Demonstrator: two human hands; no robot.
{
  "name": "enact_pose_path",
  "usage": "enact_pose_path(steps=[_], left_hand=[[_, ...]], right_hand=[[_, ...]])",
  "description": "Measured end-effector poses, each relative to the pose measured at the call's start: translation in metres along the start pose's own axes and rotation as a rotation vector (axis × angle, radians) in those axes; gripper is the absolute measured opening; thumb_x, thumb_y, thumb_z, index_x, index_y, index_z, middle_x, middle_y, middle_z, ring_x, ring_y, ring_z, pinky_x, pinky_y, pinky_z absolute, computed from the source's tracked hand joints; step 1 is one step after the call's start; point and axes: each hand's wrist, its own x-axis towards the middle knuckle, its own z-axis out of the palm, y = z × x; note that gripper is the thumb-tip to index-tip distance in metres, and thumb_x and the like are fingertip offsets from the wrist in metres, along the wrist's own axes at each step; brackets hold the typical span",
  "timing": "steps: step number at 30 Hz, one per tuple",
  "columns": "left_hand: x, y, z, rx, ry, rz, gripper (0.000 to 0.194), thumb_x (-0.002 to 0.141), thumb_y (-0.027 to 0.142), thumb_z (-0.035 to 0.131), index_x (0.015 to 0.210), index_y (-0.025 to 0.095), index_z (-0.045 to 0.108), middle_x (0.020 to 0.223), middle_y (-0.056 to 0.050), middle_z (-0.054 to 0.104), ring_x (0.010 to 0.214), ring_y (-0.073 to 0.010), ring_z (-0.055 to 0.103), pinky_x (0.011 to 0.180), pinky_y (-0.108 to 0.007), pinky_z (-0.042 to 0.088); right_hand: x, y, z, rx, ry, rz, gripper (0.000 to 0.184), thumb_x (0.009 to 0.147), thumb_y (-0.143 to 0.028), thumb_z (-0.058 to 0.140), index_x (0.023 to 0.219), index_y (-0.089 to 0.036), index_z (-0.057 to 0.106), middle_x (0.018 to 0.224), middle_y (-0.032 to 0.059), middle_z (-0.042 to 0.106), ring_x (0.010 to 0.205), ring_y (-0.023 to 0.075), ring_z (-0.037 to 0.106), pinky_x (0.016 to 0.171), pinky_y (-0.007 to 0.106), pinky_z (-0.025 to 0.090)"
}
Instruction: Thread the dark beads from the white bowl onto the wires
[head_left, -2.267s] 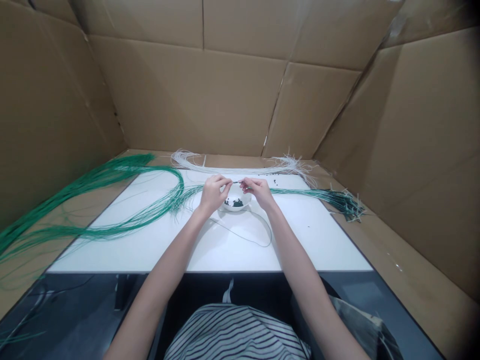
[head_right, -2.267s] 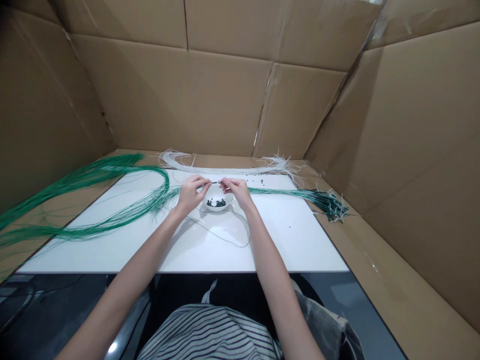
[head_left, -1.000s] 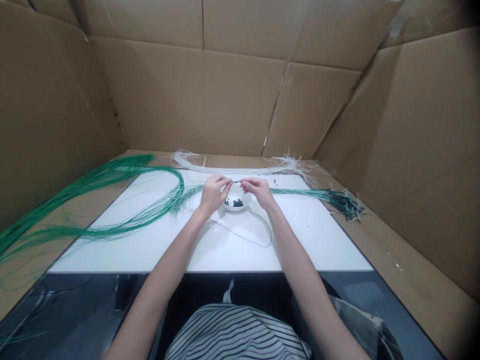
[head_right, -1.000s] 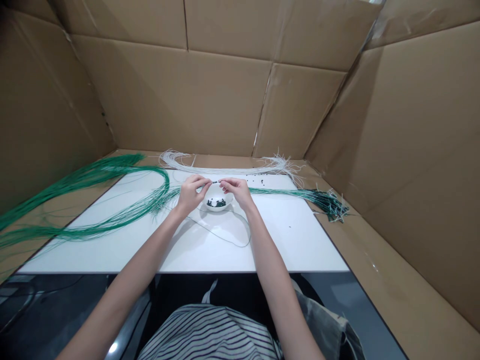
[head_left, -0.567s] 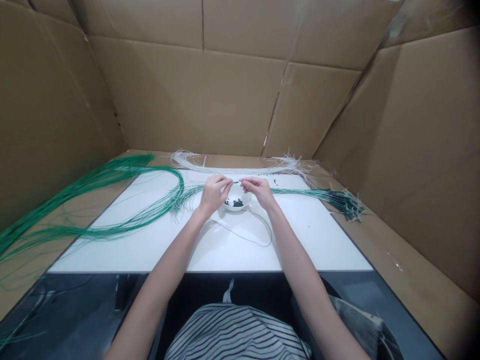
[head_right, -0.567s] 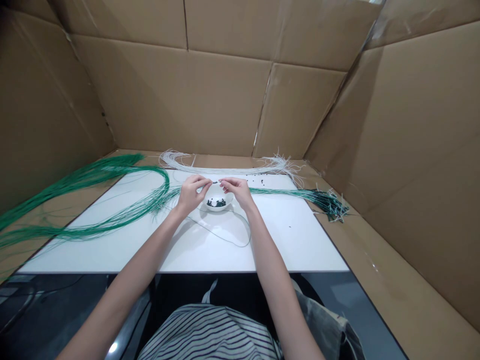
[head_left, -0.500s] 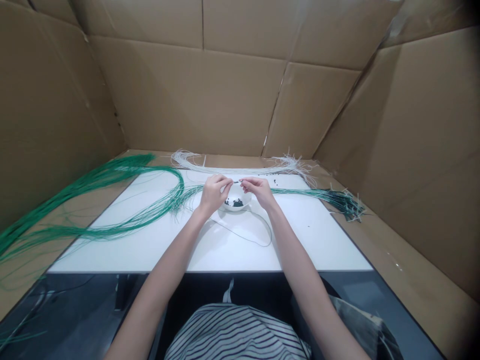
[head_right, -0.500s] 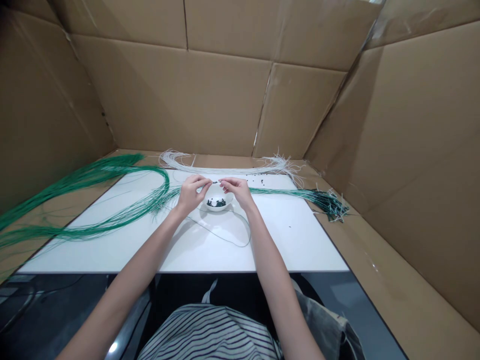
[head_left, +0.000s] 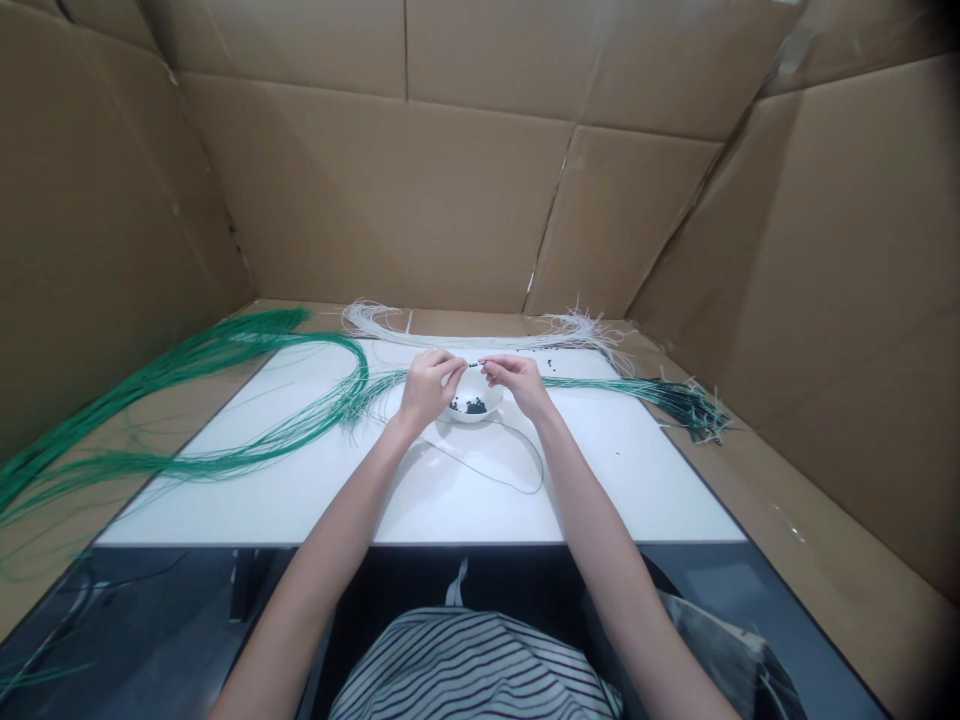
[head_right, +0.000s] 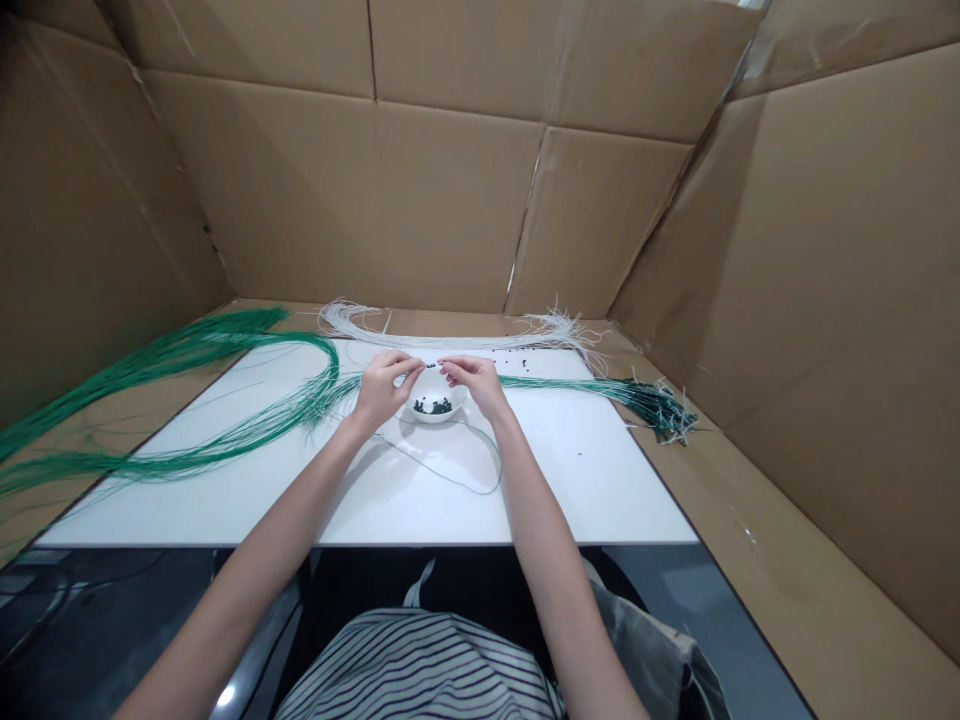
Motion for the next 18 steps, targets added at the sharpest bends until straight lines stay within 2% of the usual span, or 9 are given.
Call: enact_pose_path(steps=[18], left_hand=[[0.0002,0.0019,-0.0009,0.041,0.011,0.003,0.018,0.082,0.025,0.045,0.079,0.019,0.062,0.074,-0.003,0.059,0.073,-0.0149,0.051,0.071,-0.029,0.037]], right_hand=[[0.0008,0.0022,-0.0014,-0.001,-0.015,-0.009,0.024,0.062,-0.036,0.066,0.077,-0.018,0.068,0.068,0.0021,0.063,0.057,0.0091,0.051,0.058,0.025,0.044]])
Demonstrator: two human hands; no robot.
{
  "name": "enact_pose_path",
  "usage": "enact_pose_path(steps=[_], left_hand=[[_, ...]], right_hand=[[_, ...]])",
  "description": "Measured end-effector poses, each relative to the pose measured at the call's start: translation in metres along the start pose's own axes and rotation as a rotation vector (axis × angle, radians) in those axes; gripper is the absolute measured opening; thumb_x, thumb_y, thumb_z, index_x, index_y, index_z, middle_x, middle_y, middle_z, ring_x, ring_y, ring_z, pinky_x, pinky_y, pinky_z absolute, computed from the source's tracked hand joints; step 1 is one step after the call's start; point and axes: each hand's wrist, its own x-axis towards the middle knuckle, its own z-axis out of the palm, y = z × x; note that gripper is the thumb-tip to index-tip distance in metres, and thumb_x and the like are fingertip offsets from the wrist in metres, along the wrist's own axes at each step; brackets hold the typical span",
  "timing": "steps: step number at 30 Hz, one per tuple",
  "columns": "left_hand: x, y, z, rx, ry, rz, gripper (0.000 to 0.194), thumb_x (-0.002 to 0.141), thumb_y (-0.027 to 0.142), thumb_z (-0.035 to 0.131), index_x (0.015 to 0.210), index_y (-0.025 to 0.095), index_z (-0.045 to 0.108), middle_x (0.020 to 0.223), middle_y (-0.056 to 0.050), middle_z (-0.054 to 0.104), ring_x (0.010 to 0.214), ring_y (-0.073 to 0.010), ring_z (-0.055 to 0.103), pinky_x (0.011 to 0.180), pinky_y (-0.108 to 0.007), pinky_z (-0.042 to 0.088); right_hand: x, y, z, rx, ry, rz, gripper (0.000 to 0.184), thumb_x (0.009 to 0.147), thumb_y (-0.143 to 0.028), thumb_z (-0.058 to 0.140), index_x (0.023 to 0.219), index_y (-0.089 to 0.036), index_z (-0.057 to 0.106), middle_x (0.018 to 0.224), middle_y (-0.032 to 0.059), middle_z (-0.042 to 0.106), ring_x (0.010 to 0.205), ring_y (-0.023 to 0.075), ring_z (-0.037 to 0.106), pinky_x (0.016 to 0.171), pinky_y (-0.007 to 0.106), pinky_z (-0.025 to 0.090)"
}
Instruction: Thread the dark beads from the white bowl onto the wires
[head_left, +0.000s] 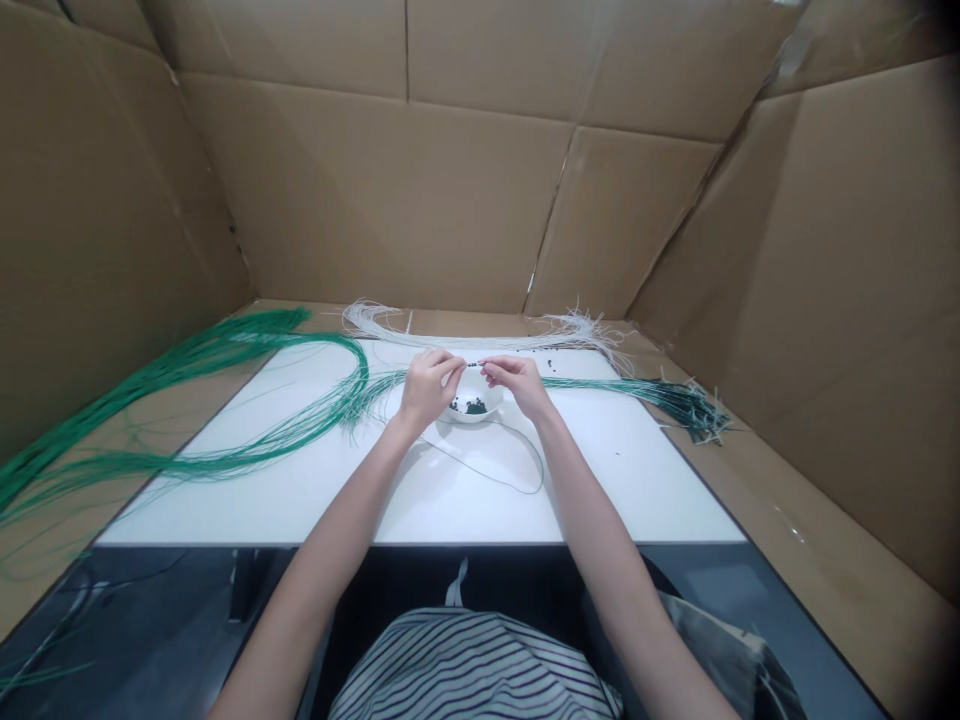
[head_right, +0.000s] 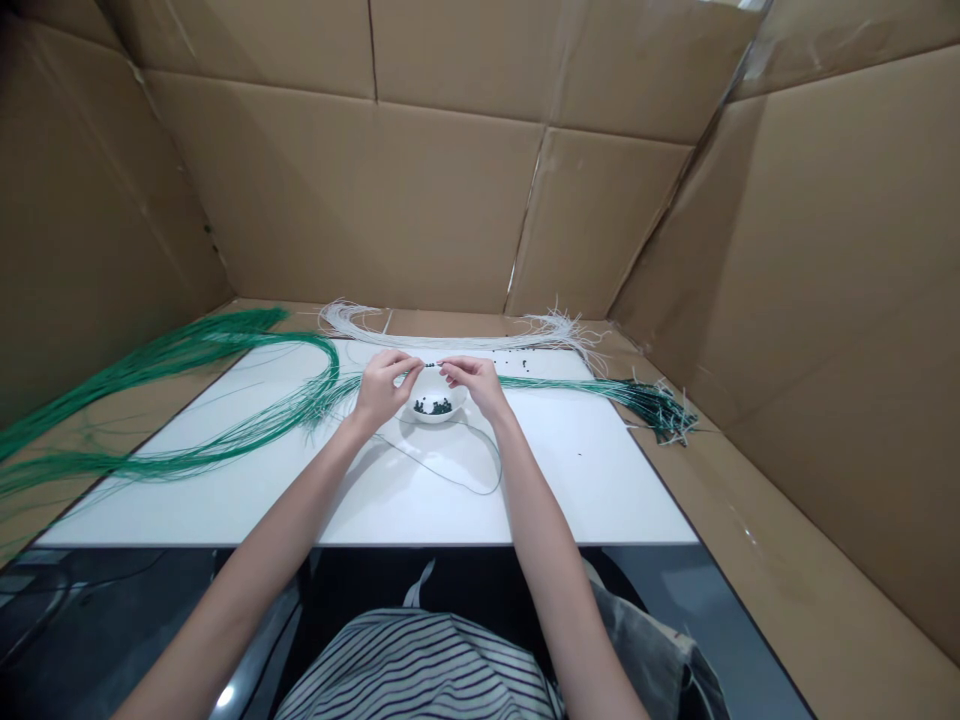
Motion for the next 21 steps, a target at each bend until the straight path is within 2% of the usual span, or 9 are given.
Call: enact_pose_path(steps=[21], left_hand=[[-0.0003,-0.0012,-0.0003,-0.019,-0.036,0.023,0.019,0.083,0.024,0.045,0.078,0.020,0.062,0.073,-0.003,0.058,0.072,-0.0146,0.050,0.070,-0.029,0.037]], right_hand=[[-0.0013,-0.0025,0.0005,-0.036,0.004,-0.001,0.025,0.061,-0.037,0.066,0.076,-0.018,0.069,0.067,0.0018,0.063,0.057,0.0095,0.051,0.058,0.025,0.044]])
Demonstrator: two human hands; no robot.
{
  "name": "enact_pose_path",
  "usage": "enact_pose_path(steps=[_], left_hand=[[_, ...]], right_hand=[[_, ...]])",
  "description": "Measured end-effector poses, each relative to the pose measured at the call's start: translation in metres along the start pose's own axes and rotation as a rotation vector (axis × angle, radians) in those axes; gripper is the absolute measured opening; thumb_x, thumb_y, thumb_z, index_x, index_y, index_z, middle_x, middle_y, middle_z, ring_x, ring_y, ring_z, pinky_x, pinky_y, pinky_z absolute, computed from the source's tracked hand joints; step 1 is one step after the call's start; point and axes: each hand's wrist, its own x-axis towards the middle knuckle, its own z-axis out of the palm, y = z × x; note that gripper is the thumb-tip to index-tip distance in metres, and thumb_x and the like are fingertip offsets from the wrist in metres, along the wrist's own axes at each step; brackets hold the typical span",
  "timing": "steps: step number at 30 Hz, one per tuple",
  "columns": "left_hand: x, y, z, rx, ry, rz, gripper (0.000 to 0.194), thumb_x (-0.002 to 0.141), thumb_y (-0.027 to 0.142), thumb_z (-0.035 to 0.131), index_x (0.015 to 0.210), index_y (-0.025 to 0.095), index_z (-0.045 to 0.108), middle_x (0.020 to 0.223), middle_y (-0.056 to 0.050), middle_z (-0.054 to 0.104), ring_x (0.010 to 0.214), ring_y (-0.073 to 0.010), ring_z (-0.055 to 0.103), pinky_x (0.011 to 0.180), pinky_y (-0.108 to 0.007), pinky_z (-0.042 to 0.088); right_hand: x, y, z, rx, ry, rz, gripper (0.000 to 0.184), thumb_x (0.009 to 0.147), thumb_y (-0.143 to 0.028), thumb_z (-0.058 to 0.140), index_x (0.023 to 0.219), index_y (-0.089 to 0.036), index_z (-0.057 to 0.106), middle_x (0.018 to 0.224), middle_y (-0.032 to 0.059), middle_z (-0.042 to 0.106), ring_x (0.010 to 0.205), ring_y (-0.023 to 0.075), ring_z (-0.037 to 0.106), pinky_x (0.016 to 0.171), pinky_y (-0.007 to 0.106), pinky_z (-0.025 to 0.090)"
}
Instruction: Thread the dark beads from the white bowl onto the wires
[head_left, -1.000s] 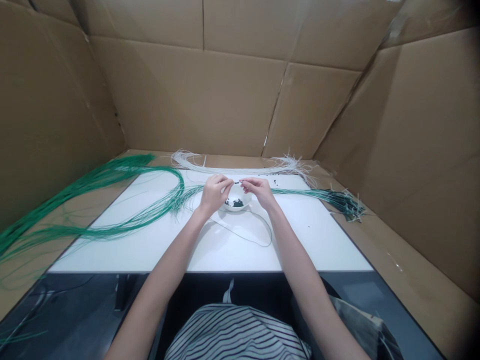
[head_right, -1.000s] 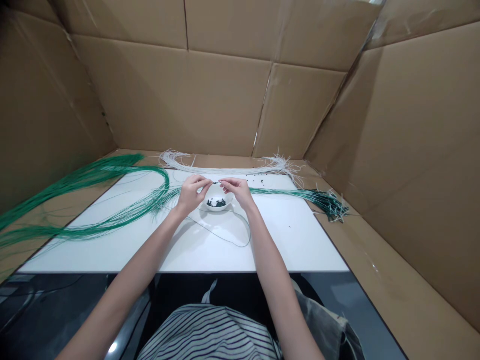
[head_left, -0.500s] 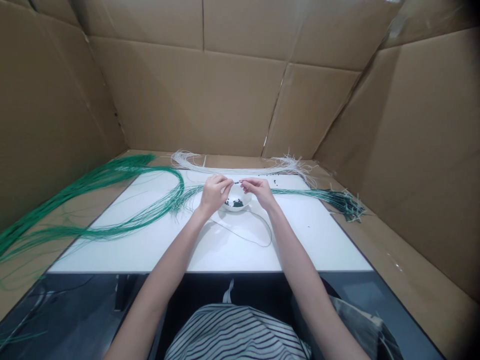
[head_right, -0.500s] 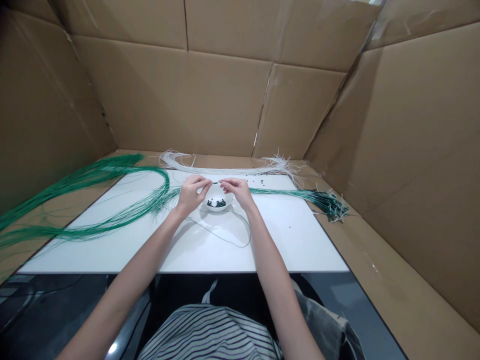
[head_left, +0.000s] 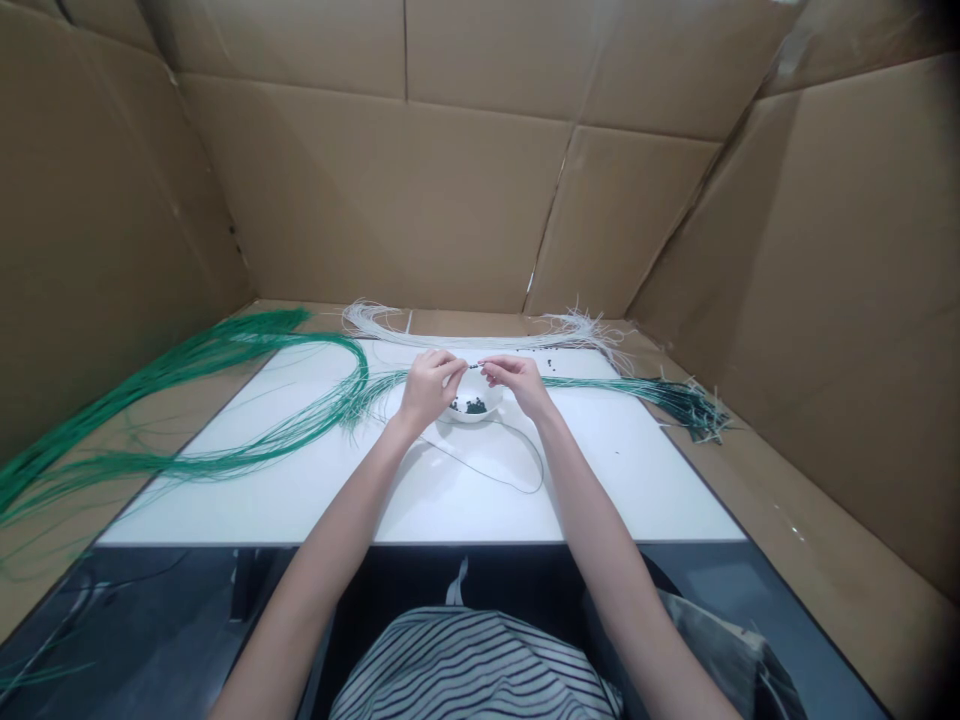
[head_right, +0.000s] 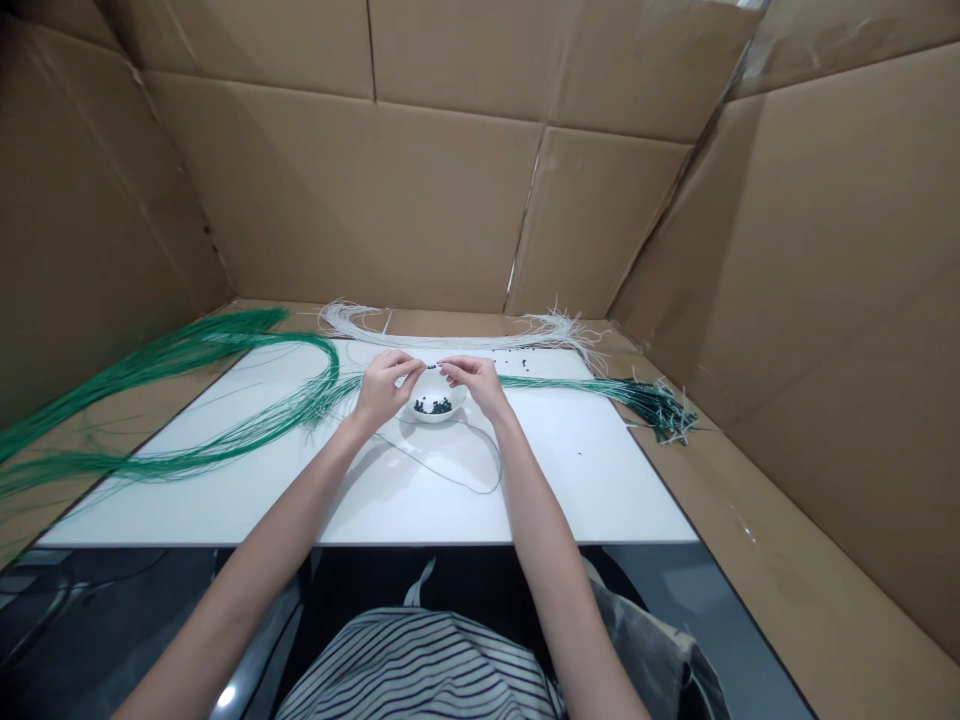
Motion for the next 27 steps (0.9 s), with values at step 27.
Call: enact_pose_path(steps=[27], left_hand=[[0.0040,-0.0095,-0.0040,-0.261,-0.202,-0.215,0.043,0.066,0.029,0.065,0.107,0.021,0.054,0.093,-0.004,0.059,0.078,-0.0152,0.052,0.074,-0.029,0.043]], right_hand=[[0.0004,-0.0015,-0.0018,-0.122,0.073,-0.069,0.017,0.058,-0.031,0.068,0.065,-0.016,0.066,0.065,0.0023,0.063,0.056,0.0105,0.053,0.056,0.025,0.044]])
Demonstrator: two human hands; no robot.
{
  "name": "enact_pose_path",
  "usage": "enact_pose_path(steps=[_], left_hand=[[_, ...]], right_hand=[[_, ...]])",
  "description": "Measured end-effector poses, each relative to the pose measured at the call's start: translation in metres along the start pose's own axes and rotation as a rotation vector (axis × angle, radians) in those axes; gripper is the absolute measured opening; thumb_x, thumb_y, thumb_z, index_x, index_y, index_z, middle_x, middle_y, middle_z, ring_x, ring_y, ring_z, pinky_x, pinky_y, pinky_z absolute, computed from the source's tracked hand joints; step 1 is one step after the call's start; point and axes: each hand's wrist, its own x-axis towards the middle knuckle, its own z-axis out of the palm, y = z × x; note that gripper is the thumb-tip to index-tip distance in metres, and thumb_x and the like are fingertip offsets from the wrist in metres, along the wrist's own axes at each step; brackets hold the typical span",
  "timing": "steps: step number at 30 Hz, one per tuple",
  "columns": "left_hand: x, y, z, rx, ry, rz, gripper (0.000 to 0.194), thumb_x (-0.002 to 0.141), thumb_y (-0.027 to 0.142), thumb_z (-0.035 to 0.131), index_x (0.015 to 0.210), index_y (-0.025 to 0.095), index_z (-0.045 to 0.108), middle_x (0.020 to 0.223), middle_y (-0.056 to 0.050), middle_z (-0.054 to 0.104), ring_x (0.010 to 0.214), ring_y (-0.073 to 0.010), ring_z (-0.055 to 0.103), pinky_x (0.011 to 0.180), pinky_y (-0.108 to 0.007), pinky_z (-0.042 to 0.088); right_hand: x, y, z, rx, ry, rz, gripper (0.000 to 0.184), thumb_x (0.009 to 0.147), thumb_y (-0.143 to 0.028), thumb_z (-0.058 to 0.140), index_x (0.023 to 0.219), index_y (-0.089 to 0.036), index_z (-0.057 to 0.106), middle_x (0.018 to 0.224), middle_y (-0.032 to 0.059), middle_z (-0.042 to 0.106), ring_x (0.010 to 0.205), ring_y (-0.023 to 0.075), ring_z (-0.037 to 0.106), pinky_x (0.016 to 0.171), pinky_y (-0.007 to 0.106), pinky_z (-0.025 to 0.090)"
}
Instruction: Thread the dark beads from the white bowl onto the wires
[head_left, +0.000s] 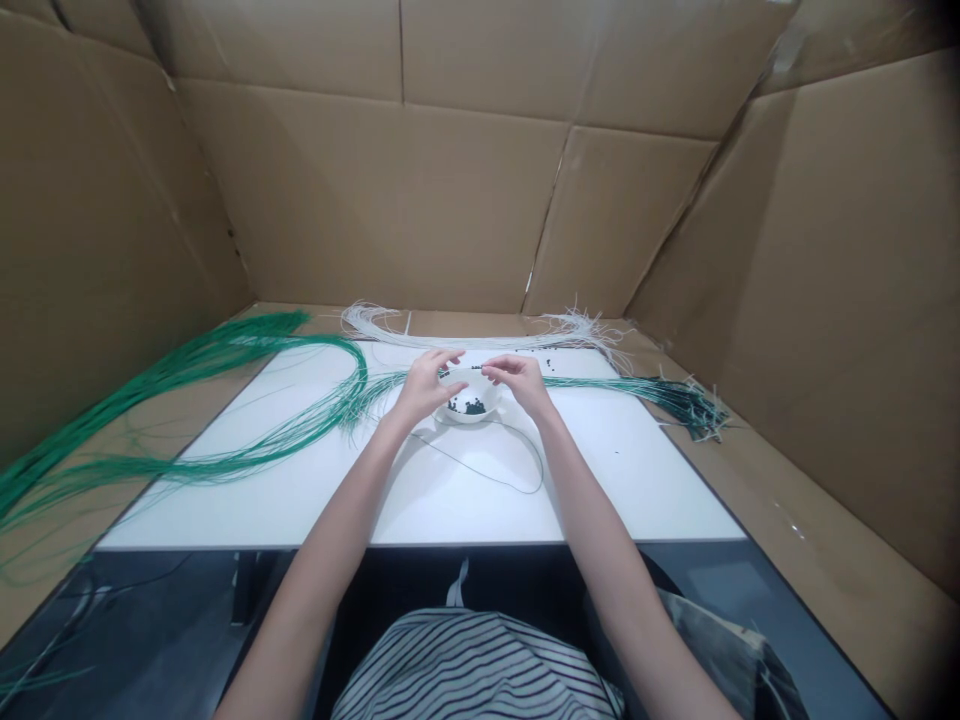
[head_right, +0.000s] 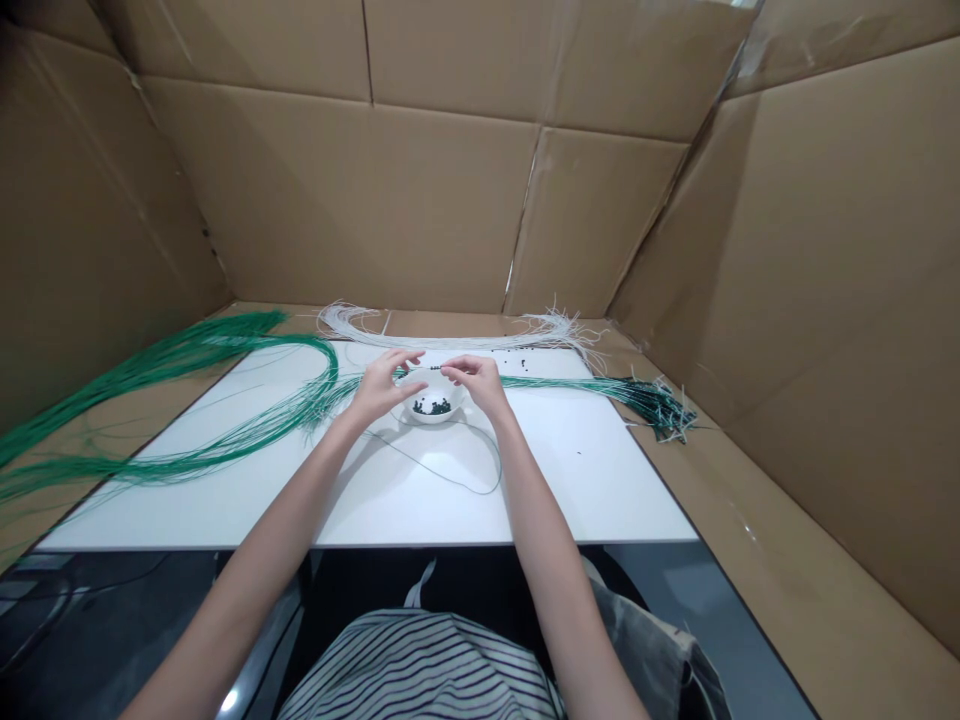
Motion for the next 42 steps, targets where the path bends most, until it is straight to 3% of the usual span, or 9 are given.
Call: enact_pose_path(steps=[2,5,9,14,21,28,34,38,42], left_hand=[[0.001,-0.003,-0.007,-0.080,-0.056,-0.049,0.074,0.059,0.029,0.070,0.124,0.022,0.037,0.108,-0.006,0.054,0.087,-0.0163,0.052,0.078,-0.031,0.043],[0.002,-0.005,-0.016,-0.162,-0.103,-0.084,0.090,0.056,0.029,0.071,0.131,0.025,0.021,0.121,-0.007,0.046,0.099,-0.0177,0.050,0.084,-0.032,0.041],[0.000,-0.002,-0.012,-0.170,-0.126,-0.062,0.066,0.066,0.032,0.064,0.125,0.024,0.035,0.116,-0.006,0.053,0.100,-0.0169,0.051,0.084,-0.029,0.041],[-0.002,0.005,0.007,0.035,-0.134,0.046,0.024,0.079,0.033,0.051,0.095,0.021,0.063,0.095,-0.003,0.066,0.086,-0.0163,0.059,0.083,-0.029,0.039],[-0.001,0.004,0.003,0.042,-0.042,0.007,0.021,0.079,0.034,0.050,0.082,0.021,0.067,0.084,-0.001,0.068,0.077,-0.0138,0.061,0.074,-0.023,0.042],[0.001,0.000,-0.004,0.123,0.032,-0.101,0.015,0.073,0.024,0.051,0.075,0.017,0.064,0.075,-0.002,0.066,0.069,-0.0134,0.059,0.068,-0.022,0.043],[-0.002,-0.005,-0.001,0.246,0.005,-0.178,0.018,0.071,0.020,0.049,0.084,0.018,0.061,0.088,-0.003,0.064,0.073,-0.0152,0.058,0.071,-0.027,0.043],[-0.002,-0.001,0.003,0.264,-0.004,-0.054,0.030,0.069,0.016,0.051,0.099,0.018,0.056,0.096,-0.004,0.062,0.087,-0.0172,0.056,0.080,-0.029,0.042],[-0.003,0.005,0.008,0.245,-0.042,0.063,0.021,0.078,0.026,0.049,0.095,0.019,0.059,0.089,-0.003,0.064,0.084,-0.0168,0.057,0.079,-0.029,0.041]], right_hand=[[0.001,0.002,-0.001,-0.031,0.024,0.007,0.019,0.057,-0.033,0.068,0.065,-0.015,0.066,0.064,0.0028,0.064,0.057,0.0114,0.054,0.055,0.025,0.045],[0.002,0.005,-0.002,-0.078,0.042,0.002,0.022,0.057,-0.035,0.068,0.065,-0.015,0.067,0.065,0.0036,0.065,0.059,0.0124,0.055,0.055,0.025,0.044],[0.001,0.006,0.001,-0.115,0.026,-0.030,0.022,0.058,-0.035,0.067,0.066,-0.014,0.066,0.066,0.0043,0.065,0.060,0.0127,0.055,0.055,0.024,0.044],[-0.001,0.005,0.011,-0.130,-0.047,-0.054,0.021,0.059,-0.034,0.066,0.064,-0.013,0.064,0.063,0.0033,0.062,0.057,0.0114,0.054,0.055,0.023,0.043],[-0.001,0.001,0.008,-0.097,-0.069,-0.021,0.023,0.060,-0.036,0.065,0.065,-0.014,0.065,0.065,0.0031,0.061,0.056,0.0104,0.051,0.053,0.023,0.043],[0.003,0.008,0.003,-0.147,0.152,-0.029,0.019,0.062,-0.034,0.060,0.064,-0.015,0.060,0.066,0.0022,0.058,0.054,0.0098,0.049,0.051,0.022,0.044],[0.002,0.010,0.005,-0.289,0.181,-0.067,0.016,0.065,-0.031,0.058,0.066,-0.016,0.061,0.070,0.0030,0.061,0.055,0.0109,0.050,0.055,0.024,0.044],[0.001,0.008,0.007,-0.348,0.121,-0.116,0.014,0.066,-0.030,0.058,0.066,-0.017,0.062,0.073,0.0032,0.063,0.059,0.0118,0.052,0.059,0.025,0.044],[-0.001,0.006,0.011,-0.357,0.015,-0.173,0.016,0.067,-0.032,0.059,0.067,-0.017,0.063,0.072,0.0031,0.064,0.062,0.0123,0.055,0.062,0.025,0.044]])
